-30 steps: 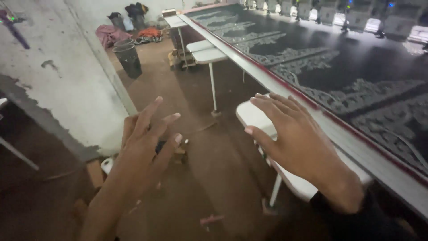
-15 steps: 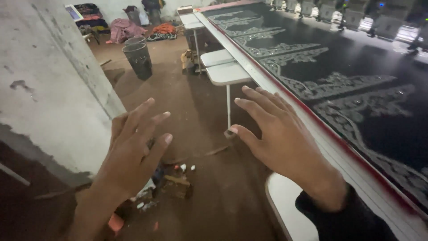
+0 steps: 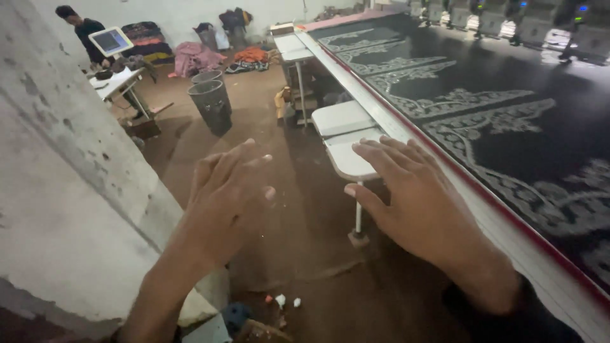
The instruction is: The person operates a large industrial embroidery machine, then uses a small pair of scissors to trim loose threads from the intricate white floral patterns on a black fabric.
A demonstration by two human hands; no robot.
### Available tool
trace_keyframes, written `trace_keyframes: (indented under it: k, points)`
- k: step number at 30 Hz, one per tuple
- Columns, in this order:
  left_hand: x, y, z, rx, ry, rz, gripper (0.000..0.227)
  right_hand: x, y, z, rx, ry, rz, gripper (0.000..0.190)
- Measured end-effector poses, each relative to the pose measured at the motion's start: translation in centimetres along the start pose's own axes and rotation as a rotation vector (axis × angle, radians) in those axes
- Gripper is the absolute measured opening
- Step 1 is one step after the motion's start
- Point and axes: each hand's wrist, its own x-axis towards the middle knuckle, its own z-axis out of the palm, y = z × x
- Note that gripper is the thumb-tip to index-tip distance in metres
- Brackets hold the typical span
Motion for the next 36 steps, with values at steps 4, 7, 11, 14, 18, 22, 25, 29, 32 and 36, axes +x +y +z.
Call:
trace_keyframes:
  k: [4,7,11,14,18,22,25,29,32,36]
  points:
    - [3.9,-5.6,2.5,0.022,0.053,0.083,0.044,5.7,4.2,4.0,-0.005,0.076,-0.089,0.049]
    - [7.3,-8.7,4.5,0.065,0.116,0.283,0.018,9.5,7.5,7.1,0.007,0.083,-0.046,0.047]
    - [11.6,-11.1,7.0,0.058,0.063,-0.018,0.044,14.2,12.1,10.1,0.016,0.006,-0.072,0.055]
    - [14.5,-13.6,9.6,0.068,0.079,-0.122,0.053,17.2,15.8,12.2,0.035,0.069,-0.155,0.053]
    - [17.6,-14.6,10.8,0.018,0.000,-0.252,0.056,20.6,19.2,14.2,0.060,-0.047,-0.049,0.055]
    - [19.7,-17.2,12.1,0.004,-0.083,-0.354,0.058,22.8,21.4,16.6,0.086,-0.055,-0.053,0.055]
    - [21.5,-19.3,12.9,-0.003,-0.068,-0.369,0.061,24.5,22.8,18.0,0.059,-0.007,-0.065,0.053]
    - [22.2,-21.6,14.3,0.024,-0.030,-0.356,0.061,26.3,23.5,19.5,0.074,-0.057,-0.039,0.055]
    - [22.4,-23.4,14.0,0.037,-0.004,-0.343,0.061,28.1,23.0,20.6,0.091,-0.045,-0.057,0.057]
    - [21.8,-25.5,13.3,0.026,0.011,-0.334,0.052,29.3,22.3,22.8,0.100,-0.089,-0.039,0.053]
